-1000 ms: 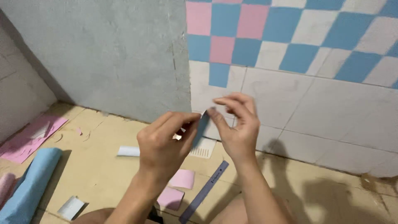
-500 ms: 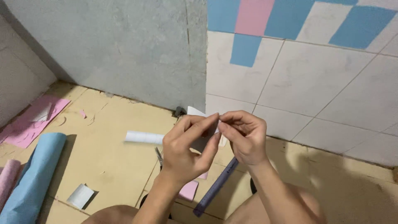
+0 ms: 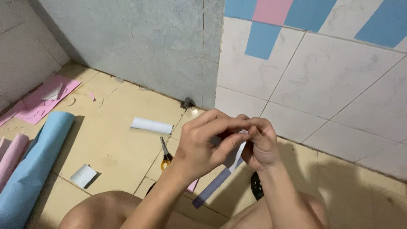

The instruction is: Cutting small pieces of colored vinyl and applying them to wall tiles to create a pattern

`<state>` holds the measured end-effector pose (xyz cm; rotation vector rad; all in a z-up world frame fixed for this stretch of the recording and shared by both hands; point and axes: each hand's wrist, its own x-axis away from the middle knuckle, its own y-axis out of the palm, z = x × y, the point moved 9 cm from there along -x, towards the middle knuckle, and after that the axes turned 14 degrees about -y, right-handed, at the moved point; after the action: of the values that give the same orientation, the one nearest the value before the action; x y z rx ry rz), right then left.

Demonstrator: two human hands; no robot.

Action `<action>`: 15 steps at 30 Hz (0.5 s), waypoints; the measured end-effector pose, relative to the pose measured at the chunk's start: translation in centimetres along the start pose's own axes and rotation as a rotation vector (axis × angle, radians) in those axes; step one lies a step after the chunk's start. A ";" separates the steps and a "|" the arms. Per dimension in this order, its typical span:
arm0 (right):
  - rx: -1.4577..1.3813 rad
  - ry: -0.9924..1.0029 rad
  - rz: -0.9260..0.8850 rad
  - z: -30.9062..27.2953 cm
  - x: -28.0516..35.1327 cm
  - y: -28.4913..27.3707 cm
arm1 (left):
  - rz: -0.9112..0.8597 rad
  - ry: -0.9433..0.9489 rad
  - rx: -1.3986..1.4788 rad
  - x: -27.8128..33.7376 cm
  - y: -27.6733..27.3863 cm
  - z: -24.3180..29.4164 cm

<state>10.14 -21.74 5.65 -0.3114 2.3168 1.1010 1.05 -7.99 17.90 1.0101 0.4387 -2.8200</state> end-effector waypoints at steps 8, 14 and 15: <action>-0.038 0.180 -0.149 1.2 0.7 2.4 | 0.088 -0.042 -0.177 1.2 -1.2 -0.9; 0.086 0.276 0.009 4.8 1.0 -4.8 | -0.166 -0.160 -0.215 4.8 -1.6 -3.5; 0.228 0.170 0.067 4.5 0.9 -6.9 | -0.183 -0.155 -0.233 6.9 -1.1 -3.4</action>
<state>14.05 -22.64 -1.63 -0.2502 2.5918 0.8580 -2.47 -5.95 11.22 0.7340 0.8568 -2.8861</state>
